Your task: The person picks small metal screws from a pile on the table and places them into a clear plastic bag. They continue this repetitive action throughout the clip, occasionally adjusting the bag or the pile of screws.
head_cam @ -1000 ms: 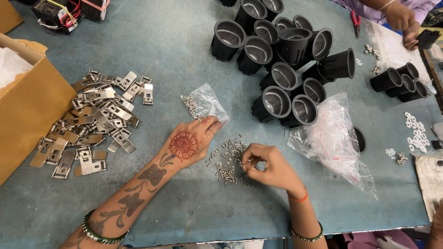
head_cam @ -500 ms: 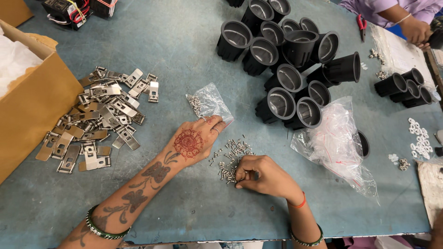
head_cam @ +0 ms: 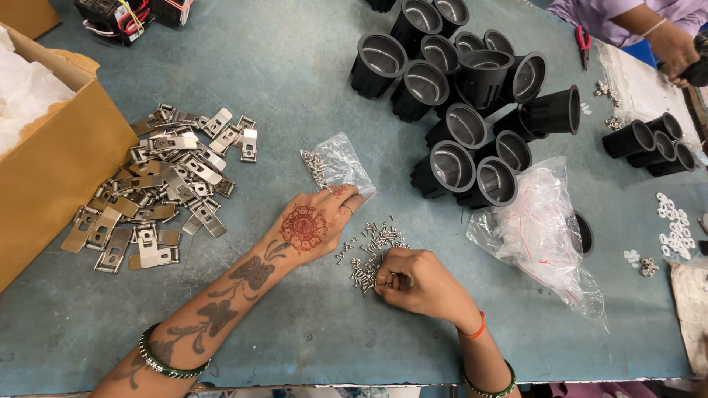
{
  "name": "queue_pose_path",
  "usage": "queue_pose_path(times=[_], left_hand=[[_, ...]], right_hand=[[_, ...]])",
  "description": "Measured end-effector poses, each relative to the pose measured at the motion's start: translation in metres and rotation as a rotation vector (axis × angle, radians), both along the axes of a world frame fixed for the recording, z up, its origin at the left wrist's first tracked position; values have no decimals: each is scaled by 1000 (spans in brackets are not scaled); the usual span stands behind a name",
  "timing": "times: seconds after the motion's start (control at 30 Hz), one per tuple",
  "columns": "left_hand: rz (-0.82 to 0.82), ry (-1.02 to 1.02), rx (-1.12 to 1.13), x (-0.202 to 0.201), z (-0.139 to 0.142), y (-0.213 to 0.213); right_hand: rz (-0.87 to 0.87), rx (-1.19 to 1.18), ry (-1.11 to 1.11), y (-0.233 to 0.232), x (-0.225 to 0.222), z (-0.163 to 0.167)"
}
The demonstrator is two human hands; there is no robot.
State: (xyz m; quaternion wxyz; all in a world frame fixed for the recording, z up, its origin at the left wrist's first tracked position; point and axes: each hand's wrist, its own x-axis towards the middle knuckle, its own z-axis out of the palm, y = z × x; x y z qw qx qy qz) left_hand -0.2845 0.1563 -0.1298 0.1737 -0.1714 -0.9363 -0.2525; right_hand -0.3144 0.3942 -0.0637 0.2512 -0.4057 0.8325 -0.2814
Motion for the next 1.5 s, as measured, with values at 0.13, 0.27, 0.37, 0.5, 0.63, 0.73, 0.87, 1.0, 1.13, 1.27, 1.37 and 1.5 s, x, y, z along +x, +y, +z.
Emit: queue_pose_path(times=[0.13,0.27,0.37,0.5,0.63,0.73,0.87,1.0,1.13,1.27,1.37,1.5], left_hand=[[1,-22,-28,1,1,1],[12,-20,-63,2,0,0],[12,11,-46,3,0,-1],[6,-31,-68,1,1,-3],[11,-19,-48,1,-1,-3],[3,6,-34,2,-2,-4],[4,59,-4,2,-3,-6],[7,28,-8,7,-2,-12],[-14,16,-4,25,4,-26],[6,49,-2,56,25,-51],[-11,29,4,87,40,-70],[-1,8,-23,123,46,-90]], right_hand=[[-24,14,-17,0,0,-1],[-16,-5,17,-5,2,-3],[-33,-10,28,-8,5,-1],[-43,26,23,-8,5,-1],[-71,-51,-42,2,-3,-5],[-205,-240,-169,13,-13,-9],[-448,-307,-346,22,-25,-13],[-446,-92,12,15,-22,-13],[-490,-11,145,-7,0,0],[-412,-28,227,-50,30,28],[-354,-14,238,-78,67,46],[-352,23,312,-107,108,52]])
